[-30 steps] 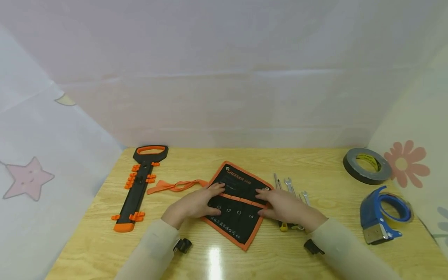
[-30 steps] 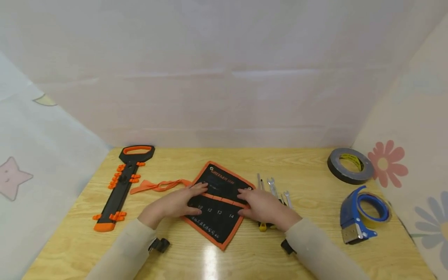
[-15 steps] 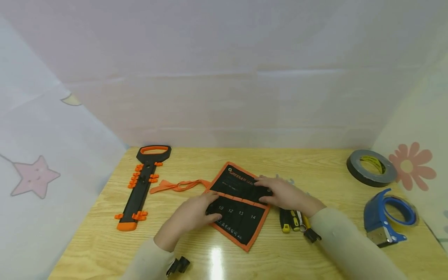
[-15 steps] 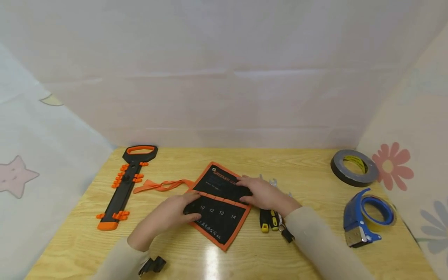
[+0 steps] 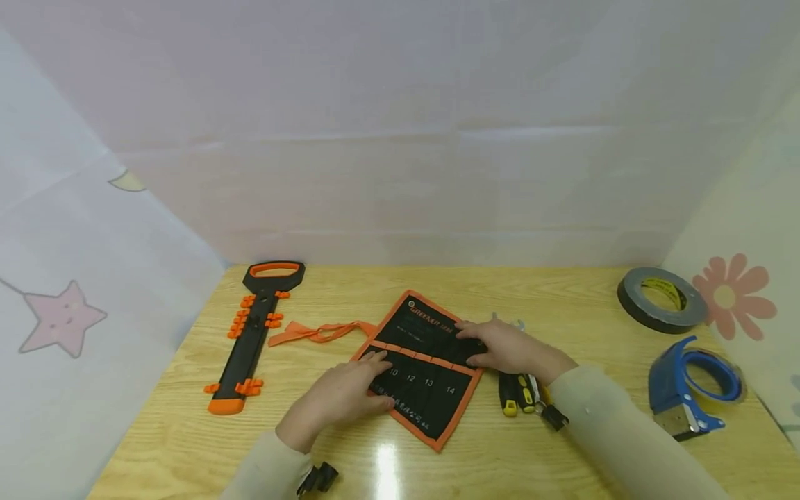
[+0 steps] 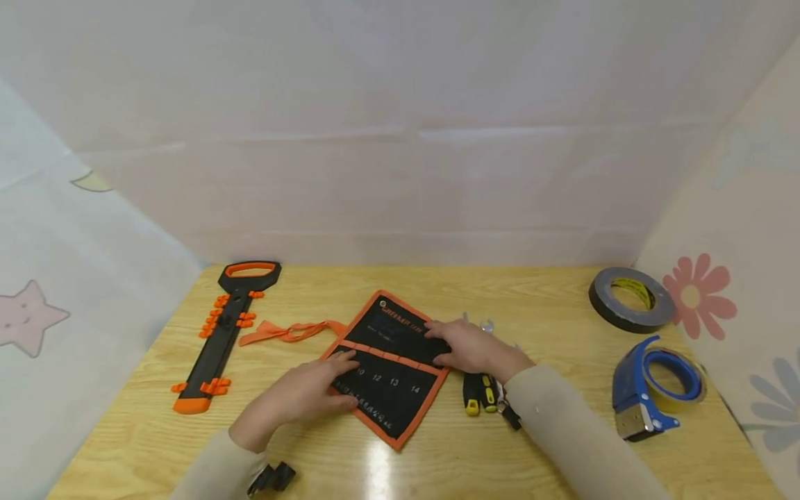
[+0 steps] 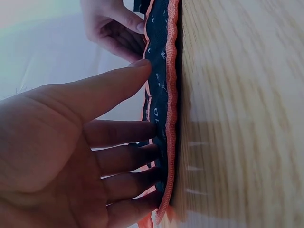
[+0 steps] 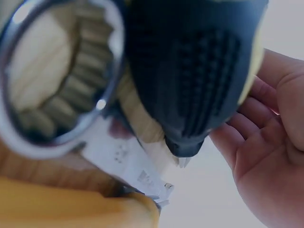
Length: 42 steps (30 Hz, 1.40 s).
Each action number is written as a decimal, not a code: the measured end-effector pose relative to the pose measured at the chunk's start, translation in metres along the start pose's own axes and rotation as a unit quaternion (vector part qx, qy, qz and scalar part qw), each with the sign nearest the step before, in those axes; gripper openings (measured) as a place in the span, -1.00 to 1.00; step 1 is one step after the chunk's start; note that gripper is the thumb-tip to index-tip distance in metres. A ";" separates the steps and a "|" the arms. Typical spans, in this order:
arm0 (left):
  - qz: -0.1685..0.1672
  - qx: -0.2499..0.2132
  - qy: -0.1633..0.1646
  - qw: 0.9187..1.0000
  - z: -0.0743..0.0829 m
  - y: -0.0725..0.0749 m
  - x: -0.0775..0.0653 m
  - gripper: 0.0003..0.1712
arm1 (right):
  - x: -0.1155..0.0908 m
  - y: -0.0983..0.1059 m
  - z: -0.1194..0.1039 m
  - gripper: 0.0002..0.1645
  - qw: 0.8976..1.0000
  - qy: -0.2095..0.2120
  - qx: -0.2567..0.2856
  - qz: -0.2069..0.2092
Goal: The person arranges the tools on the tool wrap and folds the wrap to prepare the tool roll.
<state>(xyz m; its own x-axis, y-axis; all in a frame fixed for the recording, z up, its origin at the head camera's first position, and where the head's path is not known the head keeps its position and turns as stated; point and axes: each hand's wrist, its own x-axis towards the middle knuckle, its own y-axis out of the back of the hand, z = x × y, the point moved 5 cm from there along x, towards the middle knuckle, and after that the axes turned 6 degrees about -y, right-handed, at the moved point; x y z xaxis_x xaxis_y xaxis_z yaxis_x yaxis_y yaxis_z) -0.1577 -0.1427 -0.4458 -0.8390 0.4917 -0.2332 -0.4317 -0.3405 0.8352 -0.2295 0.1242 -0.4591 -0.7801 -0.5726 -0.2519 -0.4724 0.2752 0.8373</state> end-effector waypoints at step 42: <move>-0.076 -0.037 -0.046 0.995 -0.037 0.013 0.058 -0.02 | -0.043 -0.012 -0.026 -0.59 0.994 -0.047 -0.023 0.095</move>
<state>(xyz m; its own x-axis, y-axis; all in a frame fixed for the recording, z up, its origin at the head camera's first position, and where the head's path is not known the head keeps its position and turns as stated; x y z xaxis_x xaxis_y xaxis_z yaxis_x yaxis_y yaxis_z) -0.2246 -0.1481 -0.4669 -0.7305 0.6113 -0.3044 -0.5764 -0.3129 0.7549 -0.1801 0.1253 -0.4453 -0.8891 -0.4391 -0.1291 -0.2953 0.3349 0.8948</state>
